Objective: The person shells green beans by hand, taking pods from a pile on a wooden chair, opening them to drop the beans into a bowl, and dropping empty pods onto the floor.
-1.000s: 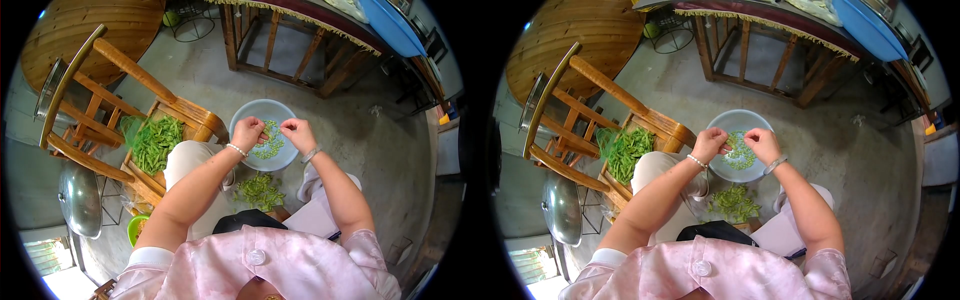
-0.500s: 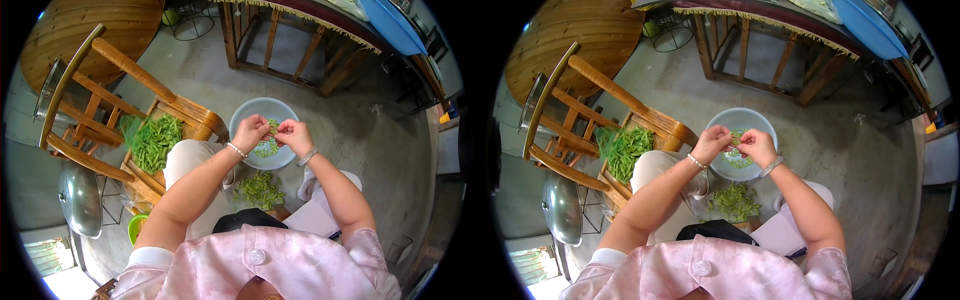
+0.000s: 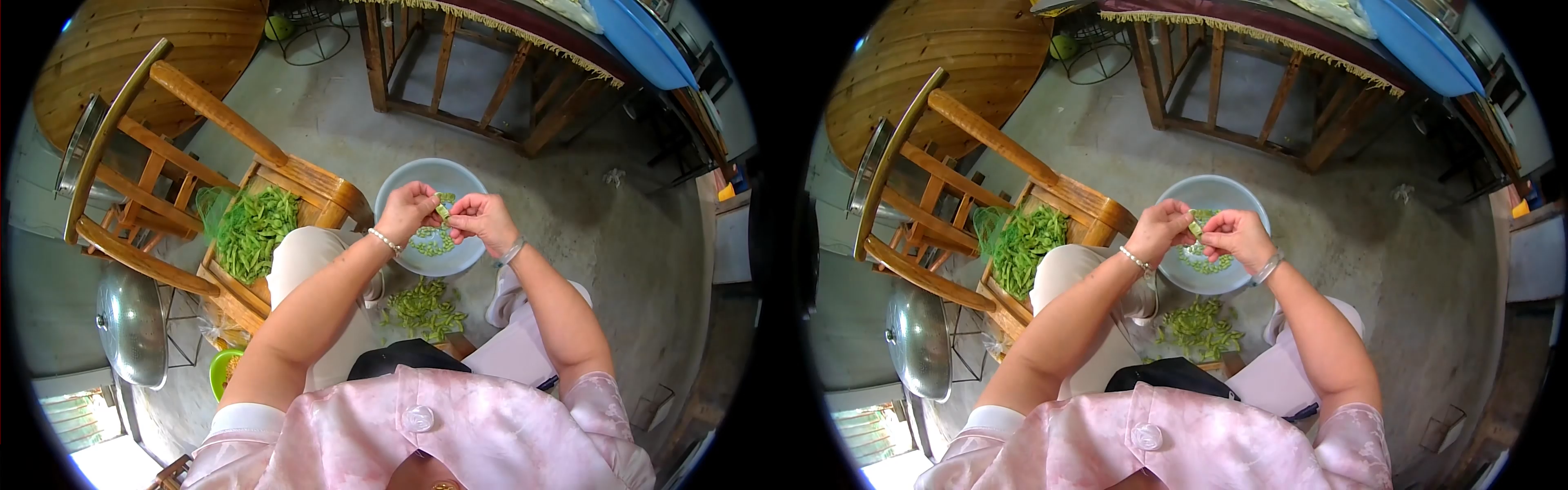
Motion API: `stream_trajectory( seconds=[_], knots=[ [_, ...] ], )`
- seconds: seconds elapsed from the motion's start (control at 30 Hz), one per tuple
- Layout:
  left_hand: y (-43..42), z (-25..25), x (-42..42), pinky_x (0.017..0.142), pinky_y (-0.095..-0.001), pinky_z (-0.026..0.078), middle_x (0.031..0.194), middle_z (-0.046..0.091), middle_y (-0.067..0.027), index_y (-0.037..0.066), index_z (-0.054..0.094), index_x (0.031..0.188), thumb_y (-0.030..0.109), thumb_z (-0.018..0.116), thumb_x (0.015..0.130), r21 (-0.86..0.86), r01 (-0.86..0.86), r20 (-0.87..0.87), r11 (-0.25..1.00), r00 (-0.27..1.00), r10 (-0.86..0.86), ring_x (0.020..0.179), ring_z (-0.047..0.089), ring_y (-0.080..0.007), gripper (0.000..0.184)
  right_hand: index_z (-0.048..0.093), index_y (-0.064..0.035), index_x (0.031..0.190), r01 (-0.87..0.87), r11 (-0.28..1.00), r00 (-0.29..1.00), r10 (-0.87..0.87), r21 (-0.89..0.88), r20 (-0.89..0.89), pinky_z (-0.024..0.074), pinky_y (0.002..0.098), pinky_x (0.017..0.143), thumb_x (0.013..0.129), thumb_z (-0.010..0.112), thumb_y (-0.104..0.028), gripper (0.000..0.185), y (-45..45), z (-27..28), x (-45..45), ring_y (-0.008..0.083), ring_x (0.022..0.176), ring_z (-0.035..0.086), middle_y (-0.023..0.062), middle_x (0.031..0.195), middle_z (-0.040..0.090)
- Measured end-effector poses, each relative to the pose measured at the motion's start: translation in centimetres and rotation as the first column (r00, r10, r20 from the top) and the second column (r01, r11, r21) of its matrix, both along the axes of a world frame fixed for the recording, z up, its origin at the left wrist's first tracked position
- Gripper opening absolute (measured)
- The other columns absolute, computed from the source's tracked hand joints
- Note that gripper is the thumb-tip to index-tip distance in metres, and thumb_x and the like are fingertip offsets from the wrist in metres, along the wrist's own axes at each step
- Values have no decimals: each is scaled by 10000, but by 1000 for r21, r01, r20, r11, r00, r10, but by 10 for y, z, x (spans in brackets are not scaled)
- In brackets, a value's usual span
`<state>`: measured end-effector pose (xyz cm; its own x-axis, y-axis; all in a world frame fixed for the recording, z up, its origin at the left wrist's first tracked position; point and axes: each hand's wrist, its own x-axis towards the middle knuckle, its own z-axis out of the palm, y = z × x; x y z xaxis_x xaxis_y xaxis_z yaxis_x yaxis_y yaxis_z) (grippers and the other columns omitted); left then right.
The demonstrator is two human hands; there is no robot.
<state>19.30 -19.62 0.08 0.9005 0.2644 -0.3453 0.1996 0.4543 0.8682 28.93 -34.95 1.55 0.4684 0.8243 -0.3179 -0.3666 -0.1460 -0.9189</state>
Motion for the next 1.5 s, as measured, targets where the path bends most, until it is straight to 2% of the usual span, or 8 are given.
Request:
stream_trajectory(
  seconds=[0.33, 0.57, 0.67, 0.9, 1.0, 1.2, 1.4, 1.5],
  knots=[
    [0, -8, -2, 518, -221, 472, 653, 588, -51, -32, 545, 825, 55, 556, 834, 358, 173, -49, 918, 985, -166, 571, 580, -108, 88, 609, 28, 806, 188, 978, 978, -179, -89, 106, 510, 246, 549, 740, 584, 56, 77, -4, -12, 19, 135, 665, 607, 83, 759, 627],
    [-15, -8, -13, 550, -292, 477, 639, 627, -67, 54, 655, 736, 172, 600, 746, 614, 590, -247, 523, 774, -583, 562, 598, -153, 131, 624, 22, 850, 231, 947, 953, -174, -222, 247, 491, 241, 561, 749, 586, 34, 109, -3, -19, 23, 114, 717, 593, 76, 841, 637],
    [-16, -9, -18, 583, -326, 475, 668, 636, -76, 80, 659, 722, 190, 616, 705, 773, 606, -308, 188, 617, -724, 610, 610, -215, 119, 633, 12, 824, 235, 946, 949, -174, -222, 263, 482, 234, 526, 737, 597, 29, 96, -2, -18, 21, 100, 670, 578, 54, 786, 633],
    [-17, -19, -25, 617, -381, 459, 659, 599, -141, 63, 623, 672, 160, 562, 700, 751, 652, -368, 103, 542, -755, 643, 579, -308, 118, 634, 6, 802, 204, 954, 948, -137, -219, 287, 472, 229, 487, 731, 605, 14, 77, -2, -20, 20, 92, 615, 567, 44, 749, 627],
    [-17, -12, -26, 641, -402, 463, 706, 605, -153, 53, 620, 735, 125, 521, 707, 836, 549, -463, -19, 685, -562, 682, 582, -332, 125, 627, 5, 806, 170, 962, 953, -105, -214, 284, 472, 228, 478, 747, 600, -5, 66, -3, -23, 21, 97, 610, 579, 50, 745, 625],
    [29, 37, -36, 680, -412, 473, 787, 624, -163, 71, 616, 861, 123, 528, 714, 979, 79, -63, 190, 994, -90, 757, 598, -322, 179, 610, 11, 821, 112, 961, 966, -45, -254, 254, 481, 233, 467, 791, 575, -27, 60, -2, -16, 17, 108, 630, 600, 58, 755, 624],
    [119, 57, -93, 645, -411, 476, 725, 616, -157, 61, 641, 744, 153, 544, 718, 989, 126, -145, 76, 920, 364, 712, 598, -321, 137, 603, 10, 834, 77, 967, 971, -16, -244, 240, 481, 226, 459, 800, 563, -16, 59, -2, -14, 14, 106, 629, 600, 63, 763, 625],
    [159, 32, -126, 646, -401, 478, 750, 621, -168, 49, 649, 763, 122, 553, 723, 876, 481, -424, 43, 725, 543, 719, 599, -328, 127, 601, 9, 840, 66, 970, 973, -11, -233, 229, 479, 222, 455, 801, 562, -15, 60, -3, -16, 15, 106, 619, 600, 65, 766, 627]
  ],
)
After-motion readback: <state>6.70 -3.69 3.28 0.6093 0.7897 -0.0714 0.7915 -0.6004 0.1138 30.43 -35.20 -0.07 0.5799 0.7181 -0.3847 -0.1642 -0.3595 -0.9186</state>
